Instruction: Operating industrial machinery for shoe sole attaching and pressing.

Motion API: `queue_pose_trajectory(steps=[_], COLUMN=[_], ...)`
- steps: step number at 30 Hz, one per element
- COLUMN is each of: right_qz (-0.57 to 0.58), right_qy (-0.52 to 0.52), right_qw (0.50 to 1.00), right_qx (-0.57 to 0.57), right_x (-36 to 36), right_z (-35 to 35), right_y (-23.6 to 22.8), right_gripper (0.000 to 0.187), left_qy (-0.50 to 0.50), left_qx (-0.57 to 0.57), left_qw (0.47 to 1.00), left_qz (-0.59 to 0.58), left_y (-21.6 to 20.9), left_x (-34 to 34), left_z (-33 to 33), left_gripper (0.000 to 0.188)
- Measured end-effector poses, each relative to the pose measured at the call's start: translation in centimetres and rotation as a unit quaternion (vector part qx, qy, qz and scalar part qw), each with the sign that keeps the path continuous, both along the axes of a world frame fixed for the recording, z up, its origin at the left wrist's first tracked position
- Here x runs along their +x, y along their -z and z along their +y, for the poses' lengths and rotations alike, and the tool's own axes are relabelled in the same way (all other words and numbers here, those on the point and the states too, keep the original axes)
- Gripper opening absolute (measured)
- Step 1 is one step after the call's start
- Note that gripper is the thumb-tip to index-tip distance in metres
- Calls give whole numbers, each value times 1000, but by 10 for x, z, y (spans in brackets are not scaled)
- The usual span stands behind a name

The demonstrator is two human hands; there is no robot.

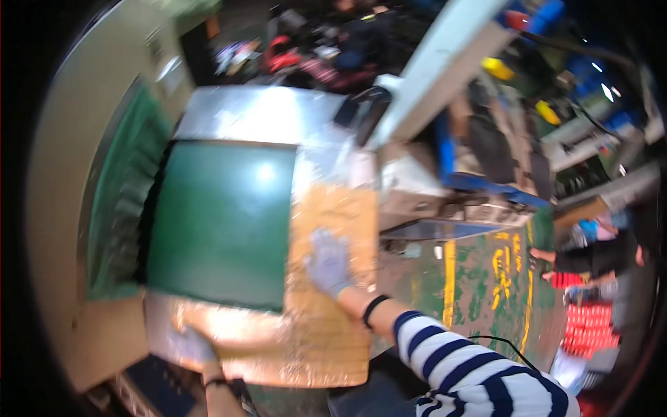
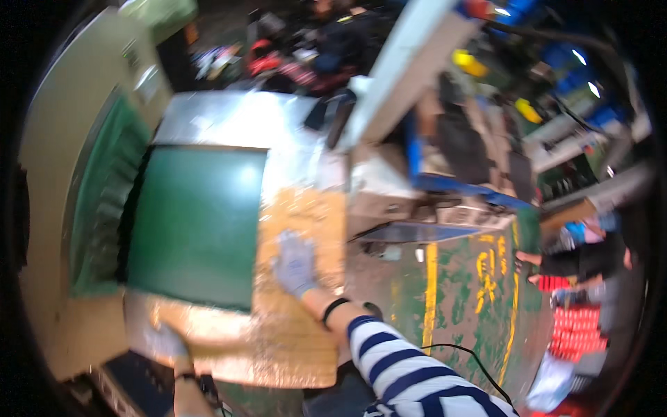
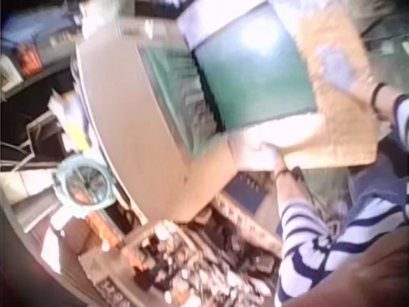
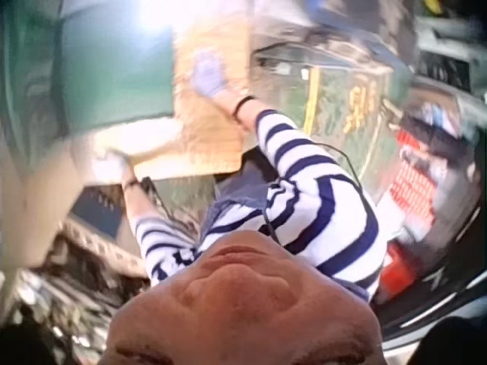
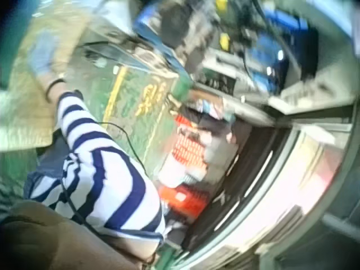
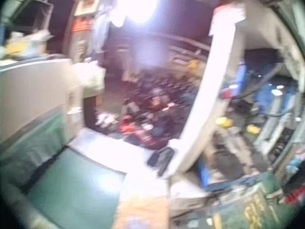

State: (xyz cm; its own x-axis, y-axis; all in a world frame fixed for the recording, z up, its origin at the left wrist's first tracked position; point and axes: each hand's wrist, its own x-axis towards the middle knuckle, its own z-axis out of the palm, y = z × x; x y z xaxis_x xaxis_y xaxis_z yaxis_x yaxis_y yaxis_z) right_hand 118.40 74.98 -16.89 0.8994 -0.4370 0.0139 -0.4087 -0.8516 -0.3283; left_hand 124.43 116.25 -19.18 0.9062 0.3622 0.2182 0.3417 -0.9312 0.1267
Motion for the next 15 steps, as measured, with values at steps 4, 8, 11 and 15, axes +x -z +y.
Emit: queue_pose_trajectory(steps=[4,8,11,15], right_qz=[57,84,131,97], right_qy=[-31,-135,-243,-246], right_qw=[997,987,960,933], right_qx=[-40,-13,37,245], right_x=[-3,-30,-99,-232], right_z=[-4,-21,-46,-119], right_y=[-9,-15,-20,-31], right_gripper=[68,72,74,66], left_qy=[-3,78,107,153], left_qx=[21,43,-35,-62], left_qw=[992,995,965,966], left_qz=[125,48,235,198], left_y=[9,-12,-59,-97], left_x=[-94,-234,-298,-302], left_z=[-65,-218,-300,-327], left_gripper=[74,61,99,93])
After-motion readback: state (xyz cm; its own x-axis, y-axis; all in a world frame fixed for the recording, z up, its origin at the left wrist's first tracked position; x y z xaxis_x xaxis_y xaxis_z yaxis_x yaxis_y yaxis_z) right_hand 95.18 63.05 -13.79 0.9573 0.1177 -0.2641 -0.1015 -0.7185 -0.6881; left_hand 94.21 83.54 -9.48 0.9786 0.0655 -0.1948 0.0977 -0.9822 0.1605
